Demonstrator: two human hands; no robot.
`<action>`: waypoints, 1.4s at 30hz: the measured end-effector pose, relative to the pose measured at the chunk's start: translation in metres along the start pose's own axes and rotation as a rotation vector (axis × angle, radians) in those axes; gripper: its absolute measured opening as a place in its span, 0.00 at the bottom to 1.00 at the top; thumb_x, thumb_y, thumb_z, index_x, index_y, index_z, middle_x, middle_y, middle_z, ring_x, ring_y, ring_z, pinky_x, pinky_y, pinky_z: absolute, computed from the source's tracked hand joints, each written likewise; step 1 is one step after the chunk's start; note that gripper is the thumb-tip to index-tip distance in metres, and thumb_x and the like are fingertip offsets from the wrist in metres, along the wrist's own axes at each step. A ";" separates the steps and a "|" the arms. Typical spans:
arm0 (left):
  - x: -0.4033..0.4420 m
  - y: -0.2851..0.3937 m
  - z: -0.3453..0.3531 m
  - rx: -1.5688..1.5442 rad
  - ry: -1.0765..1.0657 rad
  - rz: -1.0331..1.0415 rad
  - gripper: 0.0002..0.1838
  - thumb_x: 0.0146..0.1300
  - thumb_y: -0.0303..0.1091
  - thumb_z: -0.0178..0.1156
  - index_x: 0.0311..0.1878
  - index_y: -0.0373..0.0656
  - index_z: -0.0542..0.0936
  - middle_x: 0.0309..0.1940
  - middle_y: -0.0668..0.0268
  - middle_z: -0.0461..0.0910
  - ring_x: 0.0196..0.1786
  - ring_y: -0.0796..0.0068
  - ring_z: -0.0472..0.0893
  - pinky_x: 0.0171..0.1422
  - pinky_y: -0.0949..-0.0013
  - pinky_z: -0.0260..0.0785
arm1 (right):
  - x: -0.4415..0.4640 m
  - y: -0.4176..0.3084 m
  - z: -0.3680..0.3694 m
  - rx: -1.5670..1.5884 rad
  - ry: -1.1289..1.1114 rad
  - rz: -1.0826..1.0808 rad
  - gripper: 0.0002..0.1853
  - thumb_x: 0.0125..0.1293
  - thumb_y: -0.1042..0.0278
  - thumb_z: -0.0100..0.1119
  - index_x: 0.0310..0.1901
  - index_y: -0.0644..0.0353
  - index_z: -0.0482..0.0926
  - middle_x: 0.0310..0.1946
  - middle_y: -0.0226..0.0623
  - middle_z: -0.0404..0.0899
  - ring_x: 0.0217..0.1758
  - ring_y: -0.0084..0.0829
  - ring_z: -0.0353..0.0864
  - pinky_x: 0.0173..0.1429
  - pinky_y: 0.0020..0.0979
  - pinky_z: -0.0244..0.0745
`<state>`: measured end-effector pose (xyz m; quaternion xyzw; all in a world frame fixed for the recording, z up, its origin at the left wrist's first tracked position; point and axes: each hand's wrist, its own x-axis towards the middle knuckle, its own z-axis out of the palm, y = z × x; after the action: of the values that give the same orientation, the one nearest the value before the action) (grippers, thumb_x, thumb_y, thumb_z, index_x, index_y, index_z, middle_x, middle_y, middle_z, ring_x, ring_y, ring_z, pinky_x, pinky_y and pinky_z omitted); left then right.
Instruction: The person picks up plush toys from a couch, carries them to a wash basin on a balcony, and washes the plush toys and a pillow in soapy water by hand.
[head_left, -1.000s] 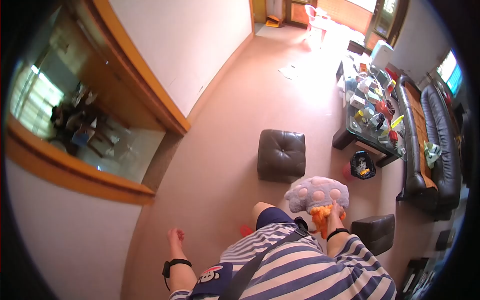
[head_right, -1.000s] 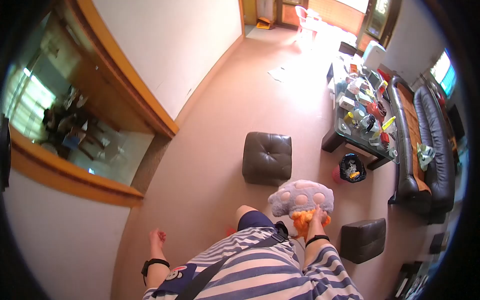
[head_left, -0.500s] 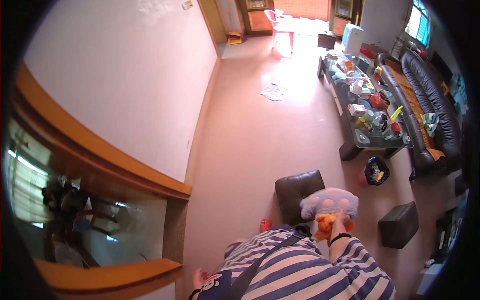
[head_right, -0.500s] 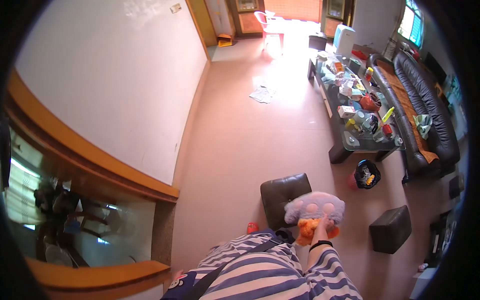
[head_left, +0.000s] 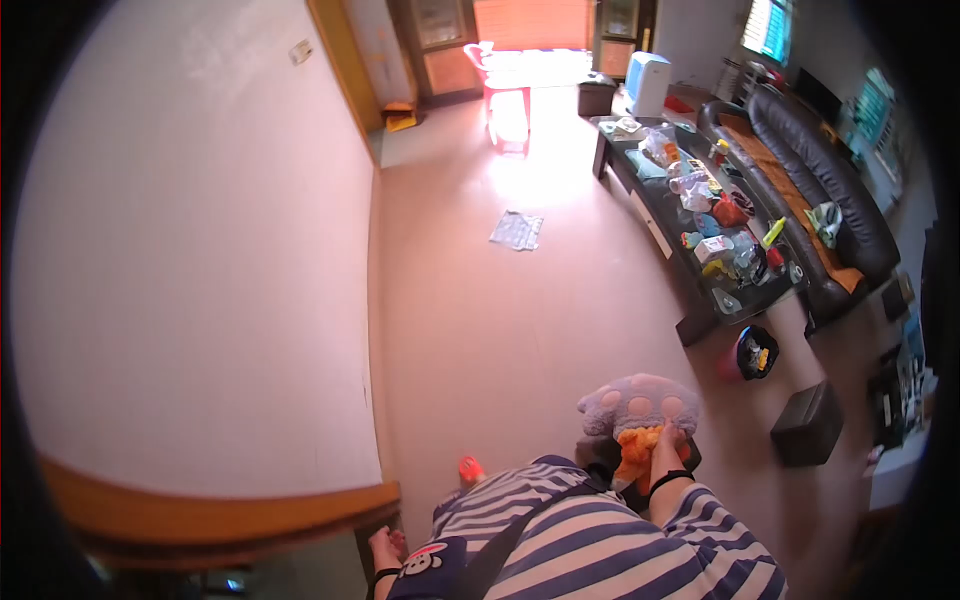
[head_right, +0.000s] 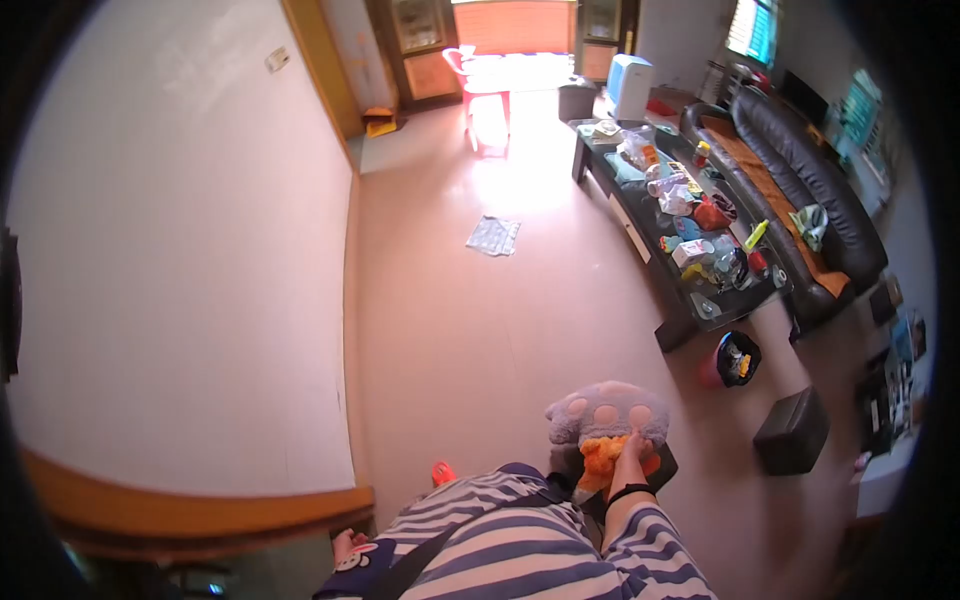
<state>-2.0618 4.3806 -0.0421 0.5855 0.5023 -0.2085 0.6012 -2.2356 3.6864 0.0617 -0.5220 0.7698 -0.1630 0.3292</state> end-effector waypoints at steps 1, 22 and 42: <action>-0.013 0.062 0.033 0.001 -0.080 0.062 0.06 0.62 0.35 0.52 0.37 0.44 0.74 0.25 0.57 0.79 0.20 0.67 0.78 0.19 0.67 0.67 | -0.015 -0.006 0.008 0.019 0.030 0.049 0.31 0.56 0.47 0.61 0.43 0.75 0.79 0.46 0.60 0.80 0.53 0.54 0.78 0.58 0.42 0.71; 0.021 0.387 0.477 0.644 -0.260 0.158 0.14 0.64 0.35 0.54 0.50 0.41 0.71 0.35 0.54 0.80 0.32 0.60 0.82 0.30 0.65 0.74 | 0.074 -0.151 0.159 0.029 0.243 0.180 0.30 0.60 0.46 0.57 0.47 0.71 0.78 0.53 0.60 0.75 0.57 0.55 0.74 0.61 0.43 0.68; 0.038 0.681 1.076 0.804 -0.524 0.451 0.14 0.66 0.37 0.54 0.51 0.43 0.71 0.29 0.63 0.79 0.26 0.69 0.79 0.27 0.70 0.71 | 0.216 -0.535 0.367 0.258 0.382 0.306 0.34 0.59 0.41 0.57 0.52 0.69 0.76 0.57 0.58 0.72 0.61 0.54 0.69 0.65 0.42 0.63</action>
<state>-1.0880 3.5660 0.0577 0.7916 0.0773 -0.3895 0.4643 -1.6657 3.3083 0.0389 -0.3132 0.8608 -0.3034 0.2627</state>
